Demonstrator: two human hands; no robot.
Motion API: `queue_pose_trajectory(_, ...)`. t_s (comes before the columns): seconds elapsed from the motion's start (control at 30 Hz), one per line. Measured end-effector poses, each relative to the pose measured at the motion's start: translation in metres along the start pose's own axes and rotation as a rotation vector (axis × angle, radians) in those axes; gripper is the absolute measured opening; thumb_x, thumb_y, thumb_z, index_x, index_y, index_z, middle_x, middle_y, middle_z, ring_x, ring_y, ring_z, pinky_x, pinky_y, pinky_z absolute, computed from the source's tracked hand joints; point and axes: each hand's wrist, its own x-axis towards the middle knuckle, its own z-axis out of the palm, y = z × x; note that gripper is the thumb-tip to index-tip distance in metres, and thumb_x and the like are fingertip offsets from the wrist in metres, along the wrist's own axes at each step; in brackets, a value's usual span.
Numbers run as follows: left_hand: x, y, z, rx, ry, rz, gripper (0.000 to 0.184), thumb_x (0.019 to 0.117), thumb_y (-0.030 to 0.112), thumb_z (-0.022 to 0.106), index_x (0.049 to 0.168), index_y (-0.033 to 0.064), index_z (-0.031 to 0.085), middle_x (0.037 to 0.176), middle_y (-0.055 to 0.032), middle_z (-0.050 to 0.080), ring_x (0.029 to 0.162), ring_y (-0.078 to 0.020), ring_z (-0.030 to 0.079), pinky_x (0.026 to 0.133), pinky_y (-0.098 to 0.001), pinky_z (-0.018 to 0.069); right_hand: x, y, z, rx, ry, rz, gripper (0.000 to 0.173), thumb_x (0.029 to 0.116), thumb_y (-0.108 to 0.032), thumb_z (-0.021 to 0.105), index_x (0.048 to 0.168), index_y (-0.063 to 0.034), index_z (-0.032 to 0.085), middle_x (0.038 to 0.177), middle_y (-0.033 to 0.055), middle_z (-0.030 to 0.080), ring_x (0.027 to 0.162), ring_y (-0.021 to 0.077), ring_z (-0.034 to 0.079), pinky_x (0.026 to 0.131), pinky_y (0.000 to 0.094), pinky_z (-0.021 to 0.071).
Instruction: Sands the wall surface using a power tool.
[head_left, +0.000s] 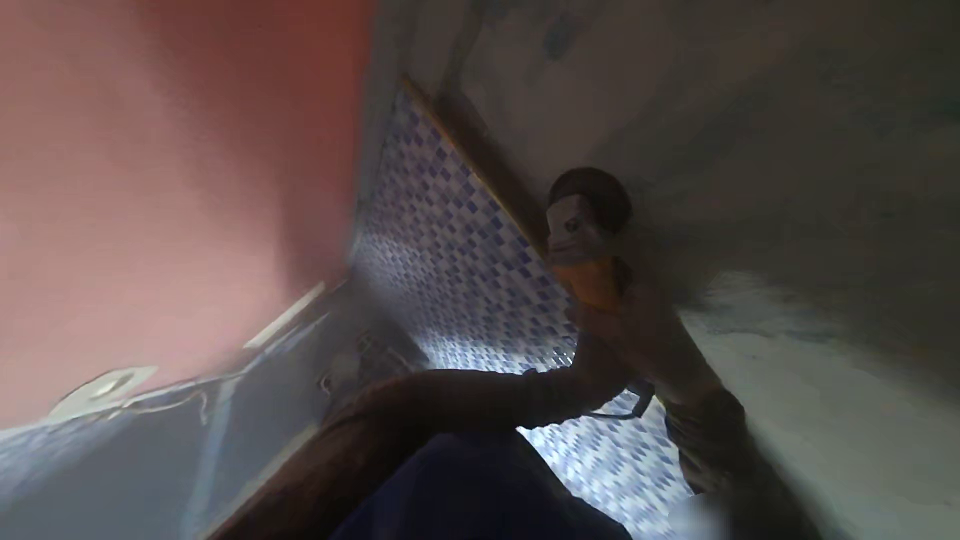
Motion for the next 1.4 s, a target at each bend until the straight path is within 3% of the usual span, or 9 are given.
queue_pose_trajectory(0.2,0.031,0.008,-0.035,-0.389,0.109,-0.031,0.037,0.0853,-0.007,0.068,0.120,-0.0055,0.055,0.099,-0.0048,0.064,0.092,-0.0035,0.062,0.085,-0.0218,0.0539,0.044,-0.039,0.010,-0.175,-0.007,-0.043,0.071,0.0782,-0.043,0.086,0.136,-0.0132,0.058,0.107,0.0094,0.071,0.097,0.0238,0.070,0.087,0.0513,0.0581)
queue_pose_trajectory(0.4,0.049,0.024,-0.076,-0.159,0.101,-0.006,0.036,0.0900,-0.007,0.065,0.125,-0.0100,0.056,0.109,-0.0127,0.066,0.101,-0.0085,0.062,0.092,-0.0239,0.0511,0.079,-0.075,0.023,-0.259,-0.011,-0.022,0.069,0.0721,-0.050,0.089,0.125,-0.0120,0.064,0.102,0.0107,0.072,0.094,0.0278,0.070,0.081,0.0567,0.0581)
queue_pose_trajectory(0.53,0.059,0.027,-0.093,-0.233,0.088,0.019,0.039,0.0882,-0.009,0.065,0.125,-0.0076,0.054,0.106,-0.0096,0.064,0.096,-0.0064,0.062,0.087,-0.0230,0.0540,0.089,-0.086,0.028,-0.212,0.003,-0.060,0.073,0.0730,-0.047,0.090,0.132,-0.0154,0.060,0.105,0.0099,0.071,0.094,0.0270,0.070,0.080,0.0561,0.0588)
queue_pose_trajectory(0.7,0.066,0.059,-0.089,-0.090,0.006,0.069,0.047,0.0864,-0.006,0.069,0.130,-0.0092,0.051,0.111,-0.0105,0.063,0.101,-0.0052,0.061,0.092,-0.0211,0.0514,0.069,-0.090,0.000,0.056,0.190,-0.067,0.083,0.0719,-0.037,0.092,0.141,-0.0135,0.052,0.111,0.0119,0.069,0.096,0.0250,0.070,0.081,0.0514,0.0607)
queue_pose_trajectory(0.83,0.069,0.085,-0.068,0.285,-0.112,0.289,0.039,0.0837,0.002,0.075,0.117,-0.0129,0.061,0.103,-0.0134,0.070,0.096,-0.0076,0.064,0.092,-0.0225,0.0506,0.036,-0.080,-0.032,0.232,0.393,-0.058,0.085,0.0705,-0.033,0.093,0.142,-0.0179,0.050,0.112,0.0097,0.069,0.096,0.0217,0.069,0.079,0.0483,0.0613)
queue_pose_trajectory(0.97,0.073,0.094,-0.051,0.133,-0.246,0.395,0.026,0.0806,-0.003,0.075,0.104,-0.0060,0.064,0.085,-0.0033,0.067,0.078,-0.0020,0.063,0.075,-0.0191,0.0552,0.013,-0.058,-0.043,0.431,0.596,-0.133,0.072,0.0674,-0.035,0.091,0.128,-0.0126,0.061,0.100,0.0036,0.072,0.087,0.0143,0.071,0.071,0.0380,0.0635)
queue_pose_trajectory(1.13,0.064,0.102,-0.049,0.414,-0.178,0.409,0.029,0.0742,0.004,0.080,0.099,-0.0048,0.068,0.085,-0.0074,0.070,0.079,-0.0090,0.065,0.076,-0.0270,0.0546,0.008,-0.054,-0.034,0.637,0.612,-0.178,0.068,0.0666,-0.026,0.091,0.124,-0.0089,0.060,0.097,0.0047,0.072,0.084,0.0150,0.072,0.069,0.0363,0.0642)
queue_pose_trajectory(1.3,0.065,0.103,-0.073,0.465,0.037,0.164,0.040,0.0802,-0.001,0.075,0.116,-0.0115,0.059,0.099,-0.0143,0.067,0.090,-0.0113,0.064,0.083,-0.0267,0.0546,0.039,-0.082,-0.024,0.559,0.397,-0.127,0.085,0.0716,-0.027,0.092,0.143,-0.0152,0.049,0.111,0.0094,0.070,0.095,0.0196,0.070,0.079,0.0425,0.0627)
queue_pose_trajectory(1.4,0.078,0.096,-0.106,0.348,0.120,0.110,0.064,0.0858,-0.005,0.068,0.142,-0.0097,0.040,0.127,-0.0195,0.059,0.113,-0.0134,0.059,0.097,-0.0276,0.0513,0.072,-0.106,-0.012,0.324,0.378,-0.124,0.076,0.0729,-0.042,0.089,0.134,-0.0109,0.058,0.108,0.0111,0.071,0.097,0.0245,0.070,0.084,0.0505,0.0598)
